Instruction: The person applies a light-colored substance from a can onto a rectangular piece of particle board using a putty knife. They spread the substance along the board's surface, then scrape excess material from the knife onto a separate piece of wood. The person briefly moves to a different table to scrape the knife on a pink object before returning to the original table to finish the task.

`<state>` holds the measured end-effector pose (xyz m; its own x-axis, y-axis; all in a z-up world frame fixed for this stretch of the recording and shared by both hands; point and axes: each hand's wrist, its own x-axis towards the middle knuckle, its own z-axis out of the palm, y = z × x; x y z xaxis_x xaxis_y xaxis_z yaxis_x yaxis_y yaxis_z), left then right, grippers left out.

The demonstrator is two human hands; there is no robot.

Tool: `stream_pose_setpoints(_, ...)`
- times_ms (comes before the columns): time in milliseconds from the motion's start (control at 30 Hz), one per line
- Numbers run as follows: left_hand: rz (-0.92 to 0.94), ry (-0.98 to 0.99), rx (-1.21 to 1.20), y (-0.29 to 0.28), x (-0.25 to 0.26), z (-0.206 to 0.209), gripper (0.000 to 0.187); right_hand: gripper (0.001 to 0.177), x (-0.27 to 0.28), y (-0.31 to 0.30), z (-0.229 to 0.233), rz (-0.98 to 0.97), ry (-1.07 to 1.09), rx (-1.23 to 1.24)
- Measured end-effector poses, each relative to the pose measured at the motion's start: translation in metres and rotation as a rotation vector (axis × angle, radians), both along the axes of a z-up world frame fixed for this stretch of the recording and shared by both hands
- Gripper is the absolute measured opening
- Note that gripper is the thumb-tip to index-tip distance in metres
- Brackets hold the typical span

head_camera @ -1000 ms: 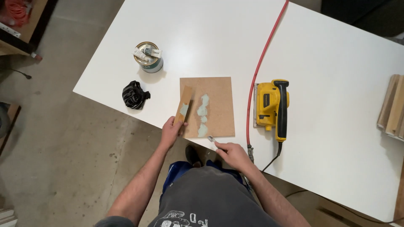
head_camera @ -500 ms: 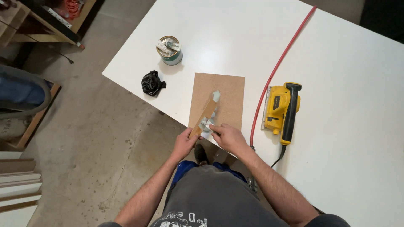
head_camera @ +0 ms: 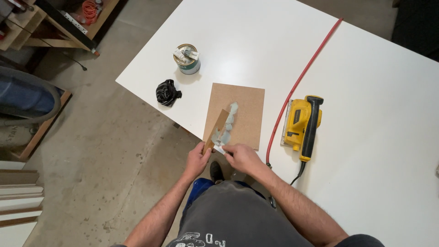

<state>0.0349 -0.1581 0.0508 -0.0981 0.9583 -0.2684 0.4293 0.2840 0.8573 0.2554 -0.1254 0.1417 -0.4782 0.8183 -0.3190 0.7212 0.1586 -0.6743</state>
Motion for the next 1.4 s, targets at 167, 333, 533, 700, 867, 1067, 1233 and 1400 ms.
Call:
stream_pose_setpoints(167,-0.008,0.073,0.0,-0.005,0.007,0.017,0.024,0.041,0.006,0.011,-0.007,-0.13,0.055,-0.068)
stream_pose_setpoints(333,-0.032,0.108,0.053,-0.002,0.007,0.009,0.022,0.039,-0.001,-0.003,0.018,-0.15,0.108,-0.118)
stream_pose_setpoints(533,-0.076,0.21,0.076,-0.004,0.013,0.005,0.023,0.038,-0.005,0.006,-0.001,-0.234,0.087,-0.087)
stream_pose_setpoints(700,-0.106,0.296,0.096,-0.004,0.009,0.01,0.022,0.038,-0.004,-0.001,-0.024,-0.131,0.059,-0.16)
stream_pose_setpoints(867,-0.04,0.208,0.011,0.005,-0.012,-0.009,0.018,0.041,0.015,0.002,0.009,-0.419,0.521,-0.654)
stream_pose_setpoints(1067,0.113,-0.069,-0.066,0.027,-0.021,0.022,0.019,0.047,0.036,0.003,-0.051,-0.574,0.904,-0.928)
stream_pose_setpoints(1233,0.226,-0.309,-0.085,0.073,-0.024,0.009,0.016,0.044,0.033,0.005,-0.034,-0.531,0.586,-0.698)
stream_pose_setpoints(1400,0.147,-0.352,-0.152,0.116,-0.02,-0.018,0.018,0.039,0.031,0.019,-0.085,-0.113,-0.343,0.036)
